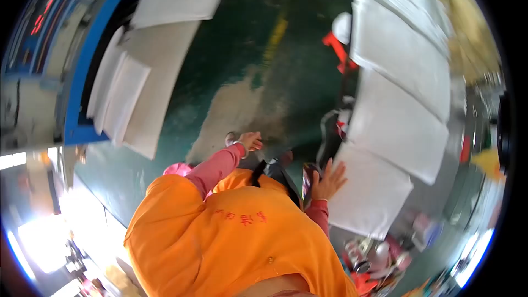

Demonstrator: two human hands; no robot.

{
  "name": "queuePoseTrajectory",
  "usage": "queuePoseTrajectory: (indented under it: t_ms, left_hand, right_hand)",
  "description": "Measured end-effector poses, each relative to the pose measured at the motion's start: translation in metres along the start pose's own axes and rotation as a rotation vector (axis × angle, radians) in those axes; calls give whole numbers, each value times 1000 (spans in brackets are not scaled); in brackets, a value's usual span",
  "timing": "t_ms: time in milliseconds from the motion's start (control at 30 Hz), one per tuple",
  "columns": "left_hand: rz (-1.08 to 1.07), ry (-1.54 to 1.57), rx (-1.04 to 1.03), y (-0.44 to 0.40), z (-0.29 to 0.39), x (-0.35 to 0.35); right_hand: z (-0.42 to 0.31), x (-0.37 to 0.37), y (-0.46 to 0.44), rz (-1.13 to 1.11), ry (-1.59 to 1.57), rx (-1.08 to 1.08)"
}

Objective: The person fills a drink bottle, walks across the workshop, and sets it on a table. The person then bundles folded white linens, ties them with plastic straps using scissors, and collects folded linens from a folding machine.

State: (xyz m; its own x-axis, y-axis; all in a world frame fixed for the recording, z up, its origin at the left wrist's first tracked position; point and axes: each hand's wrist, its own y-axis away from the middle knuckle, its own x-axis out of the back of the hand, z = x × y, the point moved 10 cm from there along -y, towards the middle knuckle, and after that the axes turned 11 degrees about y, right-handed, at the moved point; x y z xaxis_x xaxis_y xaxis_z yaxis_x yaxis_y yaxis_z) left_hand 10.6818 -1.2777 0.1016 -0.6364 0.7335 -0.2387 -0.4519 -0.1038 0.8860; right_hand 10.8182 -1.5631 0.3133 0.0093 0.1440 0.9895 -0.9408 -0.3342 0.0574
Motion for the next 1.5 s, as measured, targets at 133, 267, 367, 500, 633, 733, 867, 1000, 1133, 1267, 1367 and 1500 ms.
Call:
queuePoseTrajectory:
  t_ms: [133,267,367,500,633,733,867,1000,1133,1267,1367,1500]
  left_hand:
    - [545,881,-328,-15,-10,256]
    - [579,1464,-635,38,14,443]
    - [589,1545,-816,59,34,579]
    - [563,1683,-861,89,92,660]
    - [453,1627,-1041,51,122,736]
    - [686,1758,-927,62,109,714]
    - [560,1741,-994,68,95,649]
    - [441,1903,-752,47,29,544]
    - [292,1925,-540,85,-3,450]
    - [342,1776,-786,89,-132,534]
    - [448,1513,-696,163,-134,553]
    - [652,1116,-776,248,-71,551]
  right_hand:
    - [-17,-6,-5,-20,141,-20]
    - [-28,-11,-5,12,226,-58]
    - [-41,-16,-12,-112,277,-254]
    - [-77,-13,-38,-73,277,-464]
    - [-179,-28,-82,19,15,15]
    - [-301,-50,-92,-98,-398,386]
    - [-461,-93,-76,-521,-802,486]
    - [-594,-132,-31,-954,-1049,475]
    - [-664,-122,-7,-1242,-1575,-287]
    - [-660,-138,-13,-1109,-1668,-413]
    - [-639,-170,-8,-1074,-1677,-390]
    - [-575,-106,7,-1003,-1675,-448]
